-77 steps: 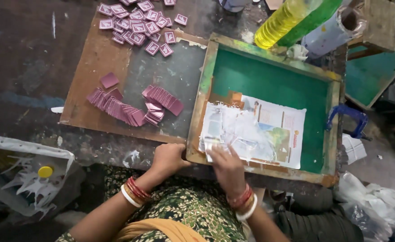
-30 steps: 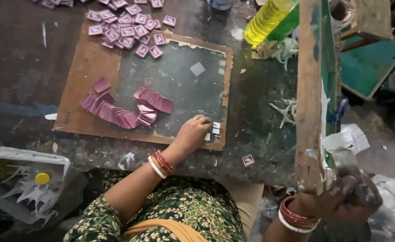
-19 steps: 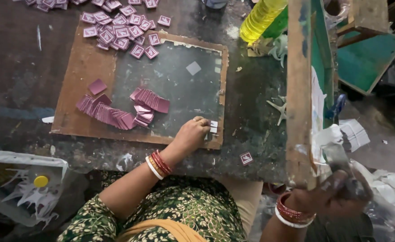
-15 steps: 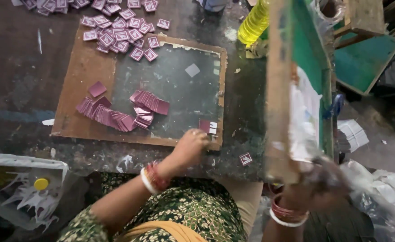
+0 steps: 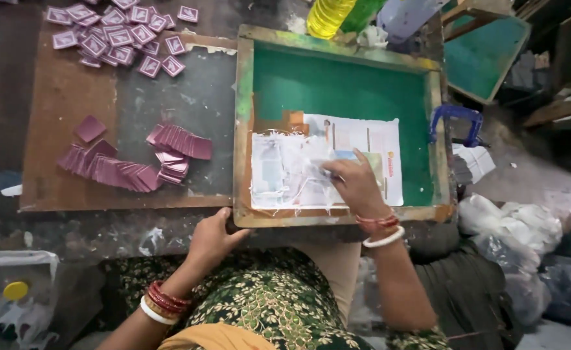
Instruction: Manually screen printing white ink onto small purple labels using a screen frame.
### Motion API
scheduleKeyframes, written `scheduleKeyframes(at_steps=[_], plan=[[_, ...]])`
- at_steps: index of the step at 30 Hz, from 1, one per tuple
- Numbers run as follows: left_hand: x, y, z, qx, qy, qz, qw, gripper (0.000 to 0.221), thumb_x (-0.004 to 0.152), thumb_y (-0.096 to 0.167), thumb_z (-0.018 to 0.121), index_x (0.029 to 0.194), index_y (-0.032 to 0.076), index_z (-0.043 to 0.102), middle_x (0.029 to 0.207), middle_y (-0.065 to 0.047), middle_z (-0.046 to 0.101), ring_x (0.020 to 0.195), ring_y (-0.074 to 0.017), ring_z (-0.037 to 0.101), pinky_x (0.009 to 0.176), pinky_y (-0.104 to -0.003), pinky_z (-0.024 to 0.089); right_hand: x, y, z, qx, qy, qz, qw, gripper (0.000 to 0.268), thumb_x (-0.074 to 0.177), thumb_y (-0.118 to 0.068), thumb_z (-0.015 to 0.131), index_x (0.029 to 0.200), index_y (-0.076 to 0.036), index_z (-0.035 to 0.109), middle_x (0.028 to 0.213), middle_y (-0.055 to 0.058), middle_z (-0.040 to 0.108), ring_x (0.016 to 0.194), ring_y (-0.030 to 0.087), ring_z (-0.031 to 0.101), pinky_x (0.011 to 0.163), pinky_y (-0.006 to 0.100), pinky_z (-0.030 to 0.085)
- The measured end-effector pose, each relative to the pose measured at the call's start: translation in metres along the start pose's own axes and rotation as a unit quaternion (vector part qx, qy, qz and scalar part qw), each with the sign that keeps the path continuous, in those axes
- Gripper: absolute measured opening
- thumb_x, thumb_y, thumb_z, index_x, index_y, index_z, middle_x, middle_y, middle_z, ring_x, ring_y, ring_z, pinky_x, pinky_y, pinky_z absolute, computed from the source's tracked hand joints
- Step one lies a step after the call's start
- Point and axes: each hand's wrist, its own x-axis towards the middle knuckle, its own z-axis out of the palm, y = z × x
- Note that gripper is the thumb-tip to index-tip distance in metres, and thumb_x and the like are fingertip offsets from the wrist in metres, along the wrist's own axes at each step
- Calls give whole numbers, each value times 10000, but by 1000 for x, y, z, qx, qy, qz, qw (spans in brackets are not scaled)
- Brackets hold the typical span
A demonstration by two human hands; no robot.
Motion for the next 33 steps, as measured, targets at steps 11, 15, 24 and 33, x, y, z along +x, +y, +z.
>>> scheduleKeyframes(at_steps=[11,15,24,33], plan=[[3,0,1,-23,11,2,1000,507,699,390,857,1019,27,708,863,-166,767,791,-313,759,693,-418,591,-54,-27,48,-38,20,243,969,161,965,-113,659,1113,-86,714,869,105,716,715,237,650,661,408,549],[4,-4,5,-7,25,20,999,551,688,441,865,1007,24,698,856,-195,749,808,-359,739,697,-453,578,-27,-96,62,-12,95,99,990,197,877,-53,655,1062,-82,718,820,86,722,711,230,663,681,390,542],[19,0,-8,160,-48,34,985,555,717,536,832,932,50,676,869,-184,719,857,-388,705,761,-496,554,83,-68,48,63,22,-132,989,206,868,-80,726,1065,-128,766,976,66,784,910,249,723,1154,564,332],[15,11,-20,70,-25,-12,997,566,595,532,913,839,52,738,807,-157,736,782,-337,722,716,-452,563,-42,-108,64,75,44,-49,995,311,854,-55,725,1146,-149,776,1142,90,774,1099,219,722,1147,497,398]])
